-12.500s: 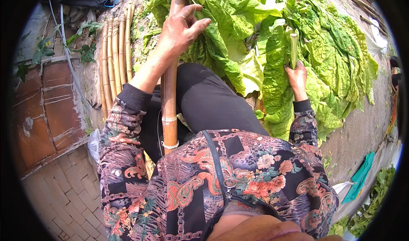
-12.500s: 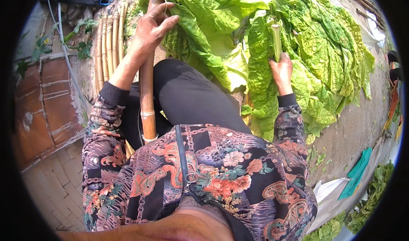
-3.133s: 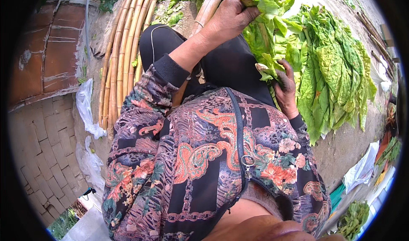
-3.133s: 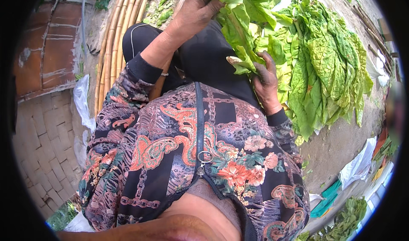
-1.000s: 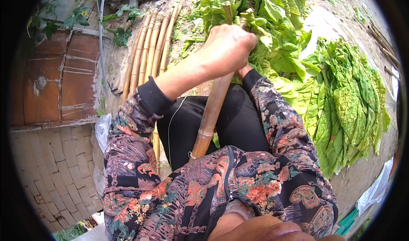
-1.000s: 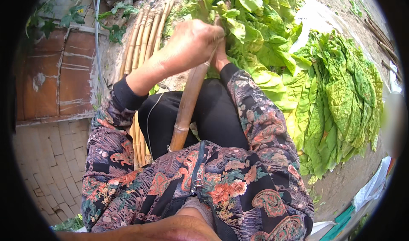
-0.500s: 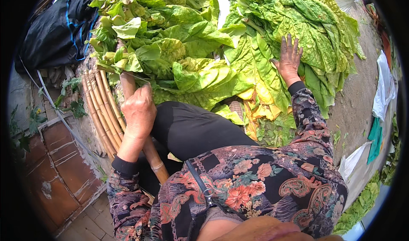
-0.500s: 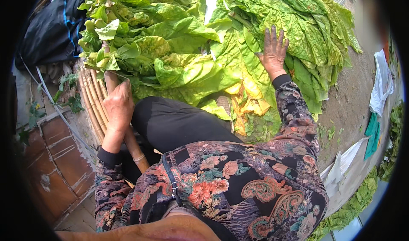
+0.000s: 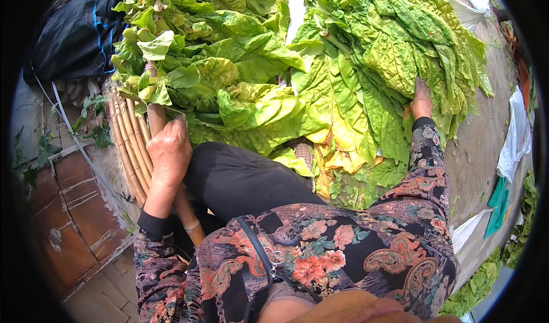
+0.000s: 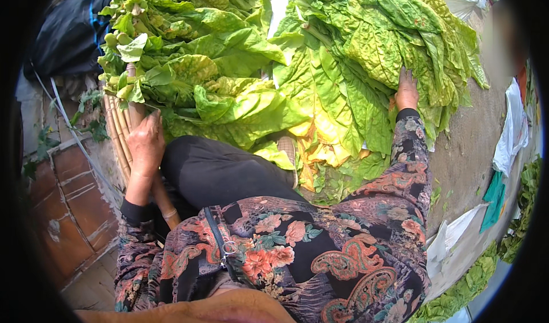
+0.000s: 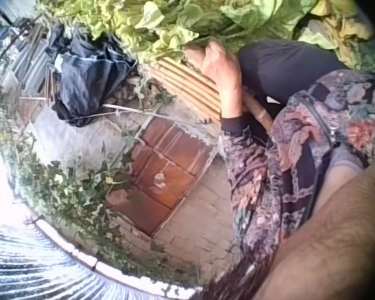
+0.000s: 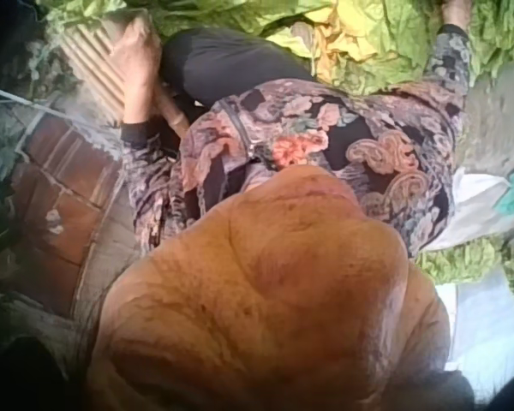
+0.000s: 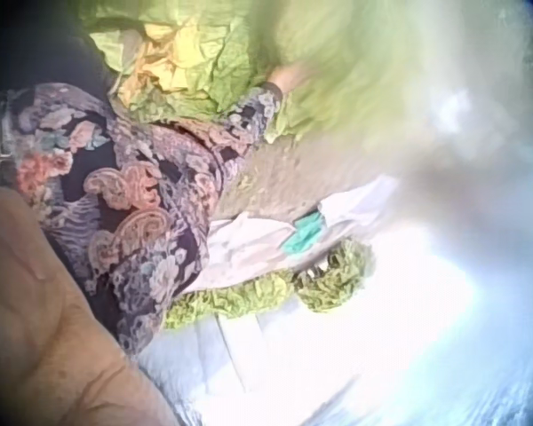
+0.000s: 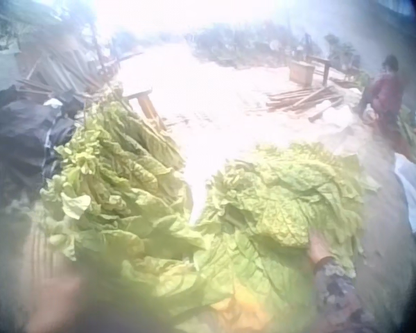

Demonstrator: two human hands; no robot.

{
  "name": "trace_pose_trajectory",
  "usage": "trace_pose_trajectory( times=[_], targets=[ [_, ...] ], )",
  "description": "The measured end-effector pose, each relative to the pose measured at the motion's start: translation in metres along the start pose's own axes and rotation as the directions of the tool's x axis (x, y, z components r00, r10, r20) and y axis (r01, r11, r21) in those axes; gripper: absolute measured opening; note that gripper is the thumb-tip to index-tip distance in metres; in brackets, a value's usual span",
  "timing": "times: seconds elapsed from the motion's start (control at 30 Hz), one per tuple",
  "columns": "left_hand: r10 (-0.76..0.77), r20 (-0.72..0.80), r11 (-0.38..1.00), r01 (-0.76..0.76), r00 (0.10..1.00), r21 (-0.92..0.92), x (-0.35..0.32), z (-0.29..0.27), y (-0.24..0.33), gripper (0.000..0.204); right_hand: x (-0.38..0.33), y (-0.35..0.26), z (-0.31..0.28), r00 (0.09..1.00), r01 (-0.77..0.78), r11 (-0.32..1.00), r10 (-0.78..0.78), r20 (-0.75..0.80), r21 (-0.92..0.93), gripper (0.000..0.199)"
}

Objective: The person sits on the ground and repeatedly gathers leafy green vegetables, wraps them around a bamboo stick, and secures them with a thin string. The person ties the string around the bundle and places the completed bundle aside.

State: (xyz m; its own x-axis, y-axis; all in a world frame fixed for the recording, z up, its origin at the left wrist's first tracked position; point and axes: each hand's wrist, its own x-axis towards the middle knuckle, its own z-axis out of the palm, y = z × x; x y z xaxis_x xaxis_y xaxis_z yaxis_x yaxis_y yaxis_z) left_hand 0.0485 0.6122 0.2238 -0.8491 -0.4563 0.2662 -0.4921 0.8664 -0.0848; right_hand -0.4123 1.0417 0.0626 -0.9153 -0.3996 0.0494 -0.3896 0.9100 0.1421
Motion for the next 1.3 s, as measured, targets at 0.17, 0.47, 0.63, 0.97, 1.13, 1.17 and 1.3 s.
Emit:
trace_pose_trajectory(
  times=[0.17,0.47,0.63,0.97,1.13,1.17,1.3],
  targets=[
    [0.016,-0.044,1.000,-0.015,0.999,0.013,0.007,0.006,-0.001,0.016,-0.004,0.010,-0.028,0.975,0.203,0.979,-0.201,-0.090,0.007,0.059],
    [-0.001,-0.213,0.993,-0.025,0.977,-0.119,0.006,0.018,-0.009,0.008,-0.206,-0.056,-0.051,0.973,0.226,0.969,-0.220,0.064,-0.104,0.052],
    [0.018,-0.245,0.994,-0.044,0.969,-0.104,0.010,0.033,-0.021,0.003,-0.304,-0.084,0.052,0.878,0.128,0.985,-0.166,0.448,0.115,0.074],
    [0.012,-0.217,0.993,-0.038,0.976,-0.115,0.017,0.054,-0.024,0.008,-0.023,-0.141,0.002,0.884,0.310,0.941,-0.232,-0.407,0.138,0.052],
    [-0.010,-0.214,0.993,-0.015,0.977,-0.117,0.010,0.051,-0.027,0.009,-0.010,-0.163,0.022,0.976,0.218,0.972,-0.216,0.028,-0.088,0.059],
    [-0.014,-0.218,0.993,-0.013,0.976,-0.120,0.007,0.051,-0.027,0.009,-0.016,-0.165,0.014,0.958,0.285,0.953,-0.278,0.075,-0.107,0.048],
    [-0.047,-0.225,0.988,0.012,0.973,-0.154,0.003,0.042,-0.029,0.013,-0.047,-0.129,-0.017,0.976,0.217,0.976,-0.217,-0.007,-0.034,0.027]
  ],
)
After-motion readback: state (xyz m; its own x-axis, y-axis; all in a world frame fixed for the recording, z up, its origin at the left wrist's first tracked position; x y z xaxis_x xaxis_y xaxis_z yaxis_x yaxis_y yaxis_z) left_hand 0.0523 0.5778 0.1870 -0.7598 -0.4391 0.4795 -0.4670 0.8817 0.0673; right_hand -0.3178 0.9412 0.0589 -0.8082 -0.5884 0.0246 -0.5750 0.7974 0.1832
